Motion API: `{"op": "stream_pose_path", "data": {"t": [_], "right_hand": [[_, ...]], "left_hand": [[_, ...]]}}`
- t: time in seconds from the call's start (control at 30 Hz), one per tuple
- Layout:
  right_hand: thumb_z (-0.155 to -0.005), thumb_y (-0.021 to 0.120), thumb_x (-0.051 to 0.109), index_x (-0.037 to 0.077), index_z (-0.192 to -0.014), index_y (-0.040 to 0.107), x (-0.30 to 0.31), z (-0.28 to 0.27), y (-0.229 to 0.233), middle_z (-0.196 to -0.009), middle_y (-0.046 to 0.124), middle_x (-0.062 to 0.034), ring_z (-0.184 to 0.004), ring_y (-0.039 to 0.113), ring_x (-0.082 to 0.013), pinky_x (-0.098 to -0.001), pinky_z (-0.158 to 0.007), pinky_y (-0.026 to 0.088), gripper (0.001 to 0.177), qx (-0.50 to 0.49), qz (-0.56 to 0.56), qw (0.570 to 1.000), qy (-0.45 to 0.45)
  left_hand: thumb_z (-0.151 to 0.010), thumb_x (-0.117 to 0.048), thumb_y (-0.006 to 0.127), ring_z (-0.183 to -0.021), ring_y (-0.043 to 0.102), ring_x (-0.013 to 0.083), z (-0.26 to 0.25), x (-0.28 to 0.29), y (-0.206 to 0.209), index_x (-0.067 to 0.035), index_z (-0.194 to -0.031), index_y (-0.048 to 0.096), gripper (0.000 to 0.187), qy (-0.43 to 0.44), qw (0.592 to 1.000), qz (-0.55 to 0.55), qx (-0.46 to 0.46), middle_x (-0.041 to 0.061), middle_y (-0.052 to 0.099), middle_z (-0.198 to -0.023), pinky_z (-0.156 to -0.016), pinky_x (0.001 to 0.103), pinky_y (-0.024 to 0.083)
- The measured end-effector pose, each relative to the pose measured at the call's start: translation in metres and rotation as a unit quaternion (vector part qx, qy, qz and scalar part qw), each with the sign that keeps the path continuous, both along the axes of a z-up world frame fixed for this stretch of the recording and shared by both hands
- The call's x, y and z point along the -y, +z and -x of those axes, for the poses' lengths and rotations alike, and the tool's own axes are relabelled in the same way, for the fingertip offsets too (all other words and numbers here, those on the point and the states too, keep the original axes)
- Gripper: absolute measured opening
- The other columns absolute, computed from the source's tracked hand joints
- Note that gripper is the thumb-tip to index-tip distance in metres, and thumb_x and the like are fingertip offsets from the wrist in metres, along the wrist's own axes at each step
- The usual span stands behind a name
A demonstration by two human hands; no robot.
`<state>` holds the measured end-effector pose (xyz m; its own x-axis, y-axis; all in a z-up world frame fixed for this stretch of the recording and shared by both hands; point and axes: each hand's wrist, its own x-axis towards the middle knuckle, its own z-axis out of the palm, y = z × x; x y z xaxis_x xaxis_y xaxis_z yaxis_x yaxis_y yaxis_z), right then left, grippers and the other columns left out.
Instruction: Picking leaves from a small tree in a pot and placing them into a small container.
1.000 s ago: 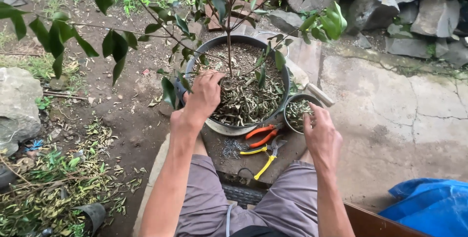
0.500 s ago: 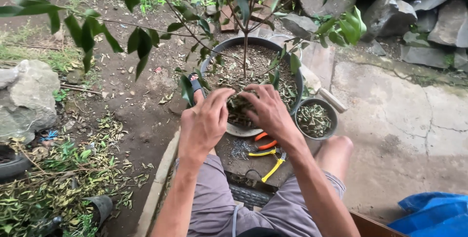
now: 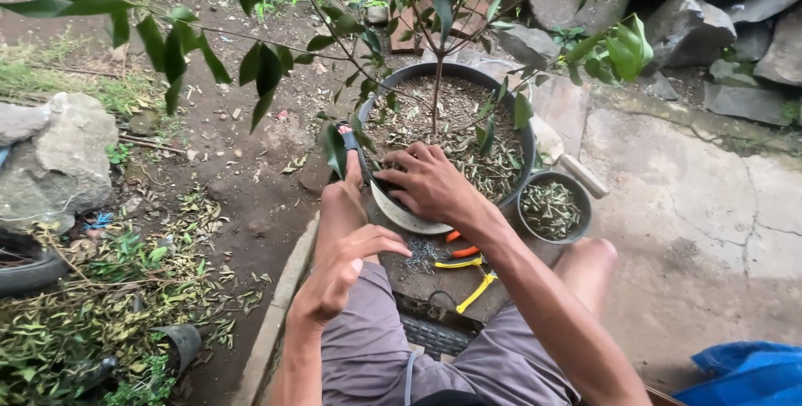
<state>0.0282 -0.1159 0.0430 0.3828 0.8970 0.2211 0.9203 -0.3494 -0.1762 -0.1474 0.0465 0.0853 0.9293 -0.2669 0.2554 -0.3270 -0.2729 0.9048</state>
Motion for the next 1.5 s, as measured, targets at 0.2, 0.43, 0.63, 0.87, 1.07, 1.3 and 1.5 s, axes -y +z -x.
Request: {"op": "stream_pose_path", "data": {"t": [0.2,0.43,0.63,0.87,1.07,1.3,1.5], "right_hand": [[-0.096,0.068,0.034,0.025,-0.112,0.07,0.026,-0.022,-0.008,-0.115,0.067,-0.0005,-0.113,0.053,-0.0212,-0.0373,-0.09,0.043,0.018,0.053,0.052,0.997,-0.026],[-0.101,0.062,0.038,0.019,-0.124,0.067,0.075,-0.009,0.069,-0.128,0.065,-0.0086,-0.121,0.056,-0.0256,-0.0414,-0.096,0.047,0.031,-0.037,0.056,0.994,-0.082],[-0.089,0.074,0.027,0.01,-0.141,0.054,0.075,-0.007,0.052,-0.142,0.051,-0.0195,-0.125,0.055,-0.0375,-0.0525,-0.1,0.05,0.058,-0.147,0.145,0.974,-0.093],[-0.094,0.07,0.023,0.009,-0.134,0.057,0.08,-0.023,0.022,-0.126,0.057,-0.0138,-0.112,0.062,-0.0347,-0.0471,-0.09,0.056,0.045,-0.115,0.009,0.989,-0.088],[-0.091,0.073,0.022,0.005,-0.146,0.046,0.081,0.001,0.039,-0.131,0.053,-0.0204,-0.115,0.063,-0.0378,-0.0495,-0.091,0.06,0.063,-0.197,0.082,0.958,-0.189],[-0.097,0.067,0.024,0.019,-0.142,0.044,0.079,-0.002,0.005,-0.128,0.05,-0.0078,-0.106,0.067,-0.0359,-0.0512,-0.085,0.062,0.051,-0.158,-0.013,0.967,-0.199],[-0.099,0.063,0.035,0.009,-0.137,0.057,0.084,0.011,0.03,-0.13,0.057,-0.0165,-0.117,0.063,-0.0384,-0.0534,-0.09,0.059,0.047,-0.156,0.036,0.968,-0.194]], "left_hand": [[-0.096,-0.004,0.049,-0.103,0.069,0.0193,-0.008,-0.002,-0.047,-0.016,-0.121,0.072,0.037,0.197,0.962,-0.17,0.078,0.001,0.07,-0.112,-0.093,0.034,0.056],[-0.101,-0.013,0.062,-0.111,0.068,0.0164,-0.039,0.017,-0.037,-0.016,-0.122,0.07,0.023,0.216,0.956,-0.157,0.12,0.0,0.069,-0.115,-0.099,0.032,0.056],[-0.091,-0.029,0.073,-0.123,0.056,0.0328,-0.092,0.039,-0.054,-0.011,-0.14,0.052,0.057,0.13,0.951,-0.267,0.082,0.011,0.053,-0.128,-0.11,0.047,0.049],[-0.096,-0.006,0.069,-0.11,0.066,0.03,-0.113,0.034,-0.051,-0.003,-0.127,0.059,0.033,0.143,0.938,-0.315,-0.004,0.011,0.056,-0.11,-0.088,0.041,0.065],[-0.098,-0.028,0.067,-0.112,0.061,0.0277,-0.111,0.022,-0.066,-0.009,-0.128,0.061,0.036,0.169,0.933,-0.314,0.055,0.009,0.054,-0.113,-0.095,0.041,0.057],[-0.088,-0.024,0.078,-0.114,0.056,0.0253,-0.13,0.039,-0.096,-0.016,-0.126,0.064,0.041,0.157,0.9,-0.388,0.125,0.004,0.056,-0.116,-0.093,0.04,0.052],[-0.103,-0.04,0.059,-0.106,0.06,0.0215,-0.129,0.029,-0.079,-0.015,-0.119,0.068,0.03,0.189,0.924,-0.312,0.115,0.007,0.06,-0.107,-0.097,0.037,0.05]]}}
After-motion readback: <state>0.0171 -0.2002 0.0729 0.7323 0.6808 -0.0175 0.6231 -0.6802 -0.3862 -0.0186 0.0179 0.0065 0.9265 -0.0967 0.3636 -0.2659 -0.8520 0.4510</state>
